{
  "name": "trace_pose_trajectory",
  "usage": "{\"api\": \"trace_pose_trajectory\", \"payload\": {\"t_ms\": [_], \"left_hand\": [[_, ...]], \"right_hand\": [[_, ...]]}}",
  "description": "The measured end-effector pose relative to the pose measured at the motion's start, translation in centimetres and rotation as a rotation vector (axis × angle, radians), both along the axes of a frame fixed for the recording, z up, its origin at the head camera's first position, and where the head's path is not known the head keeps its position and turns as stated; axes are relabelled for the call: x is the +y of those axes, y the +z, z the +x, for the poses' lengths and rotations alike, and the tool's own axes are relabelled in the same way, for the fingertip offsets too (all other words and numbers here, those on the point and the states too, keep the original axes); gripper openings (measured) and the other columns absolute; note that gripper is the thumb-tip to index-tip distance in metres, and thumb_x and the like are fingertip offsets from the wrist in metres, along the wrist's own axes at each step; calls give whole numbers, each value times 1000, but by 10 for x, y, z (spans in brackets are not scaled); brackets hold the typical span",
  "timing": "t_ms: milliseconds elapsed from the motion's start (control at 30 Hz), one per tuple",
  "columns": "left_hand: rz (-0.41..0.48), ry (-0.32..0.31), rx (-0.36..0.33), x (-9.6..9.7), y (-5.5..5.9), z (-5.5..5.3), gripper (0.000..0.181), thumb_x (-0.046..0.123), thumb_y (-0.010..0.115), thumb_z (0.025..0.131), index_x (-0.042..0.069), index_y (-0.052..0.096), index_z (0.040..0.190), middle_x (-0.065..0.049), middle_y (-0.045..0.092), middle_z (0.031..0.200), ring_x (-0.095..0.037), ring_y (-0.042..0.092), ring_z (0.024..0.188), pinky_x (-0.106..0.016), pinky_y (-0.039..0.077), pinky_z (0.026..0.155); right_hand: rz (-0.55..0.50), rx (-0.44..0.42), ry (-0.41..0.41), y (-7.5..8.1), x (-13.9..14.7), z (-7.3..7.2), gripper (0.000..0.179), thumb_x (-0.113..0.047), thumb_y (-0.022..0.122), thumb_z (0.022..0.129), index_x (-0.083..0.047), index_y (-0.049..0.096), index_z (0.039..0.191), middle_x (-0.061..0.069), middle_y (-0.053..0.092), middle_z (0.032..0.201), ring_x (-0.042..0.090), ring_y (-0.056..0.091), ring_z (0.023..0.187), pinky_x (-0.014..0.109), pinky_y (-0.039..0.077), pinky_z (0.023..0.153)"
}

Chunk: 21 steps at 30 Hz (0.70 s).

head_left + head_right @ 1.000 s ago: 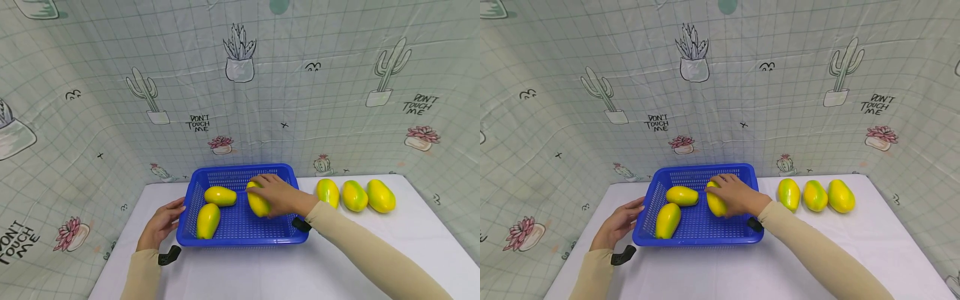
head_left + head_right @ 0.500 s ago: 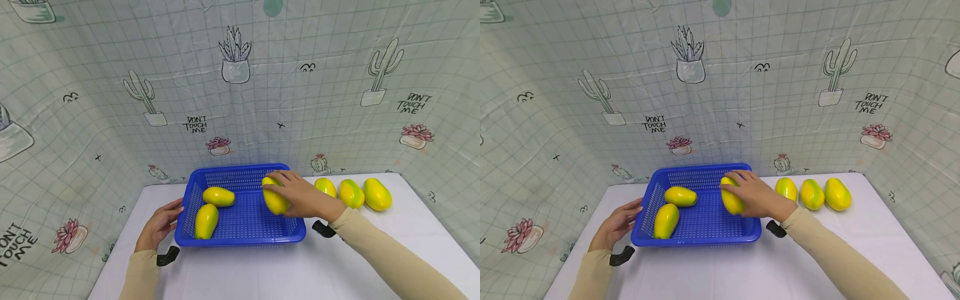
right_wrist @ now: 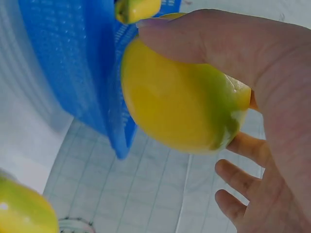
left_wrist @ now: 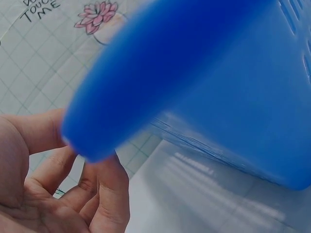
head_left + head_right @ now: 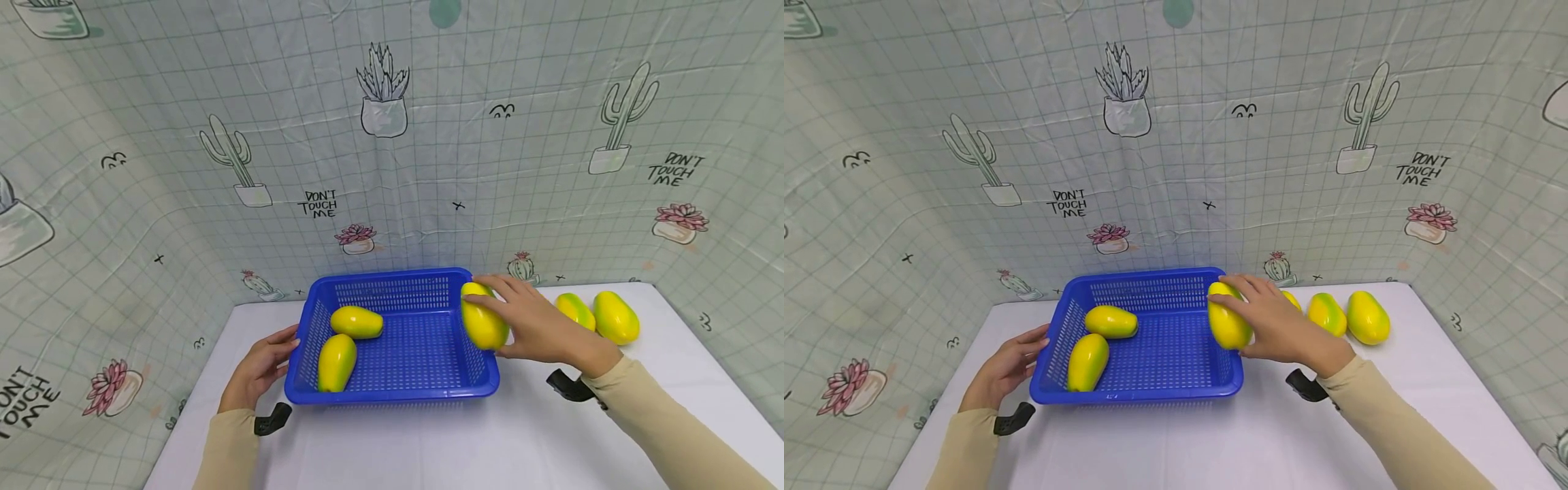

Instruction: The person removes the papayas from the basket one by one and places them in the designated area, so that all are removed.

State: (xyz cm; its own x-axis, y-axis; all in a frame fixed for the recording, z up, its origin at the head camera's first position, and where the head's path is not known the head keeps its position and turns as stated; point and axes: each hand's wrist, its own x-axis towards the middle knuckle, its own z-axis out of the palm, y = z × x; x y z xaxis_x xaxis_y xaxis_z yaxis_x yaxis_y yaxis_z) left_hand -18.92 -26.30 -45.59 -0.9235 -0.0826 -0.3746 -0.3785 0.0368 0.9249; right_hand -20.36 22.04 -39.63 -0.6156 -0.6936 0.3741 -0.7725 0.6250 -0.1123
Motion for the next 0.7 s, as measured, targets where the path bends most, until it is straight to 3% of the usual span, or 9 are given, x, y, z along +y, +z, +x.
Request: {"api": "trace_pose_trajectory", "payload": {"t_ms": [367, 700], "left_hand": [[-3, -28, 3, -1, -4, -4, 60, 14, 60, 108, 4, 38, 163, -19, 46, 161, -10, 64, 106, -26, 53, 90], [-9, -10, -3, -1, -3, -2, 59, 12, 60, 107, 4, 40, 162, -13, 58, 149, -12, 64, 104, -27, 53, 89]], "right_hand": [[-47, 12, -72, -13, 38, 8, 102, -14, 103, 59, -16, 55, 149, 21, 47, 154, 51, 50, 131, 72, 46, 98], [-67, 27, -98, -36, 62, 18, 101, -14, 103, 54, -12, 59, 145, 22, 51, 149, 49, 52, 126, 67, 43, 100]]}}
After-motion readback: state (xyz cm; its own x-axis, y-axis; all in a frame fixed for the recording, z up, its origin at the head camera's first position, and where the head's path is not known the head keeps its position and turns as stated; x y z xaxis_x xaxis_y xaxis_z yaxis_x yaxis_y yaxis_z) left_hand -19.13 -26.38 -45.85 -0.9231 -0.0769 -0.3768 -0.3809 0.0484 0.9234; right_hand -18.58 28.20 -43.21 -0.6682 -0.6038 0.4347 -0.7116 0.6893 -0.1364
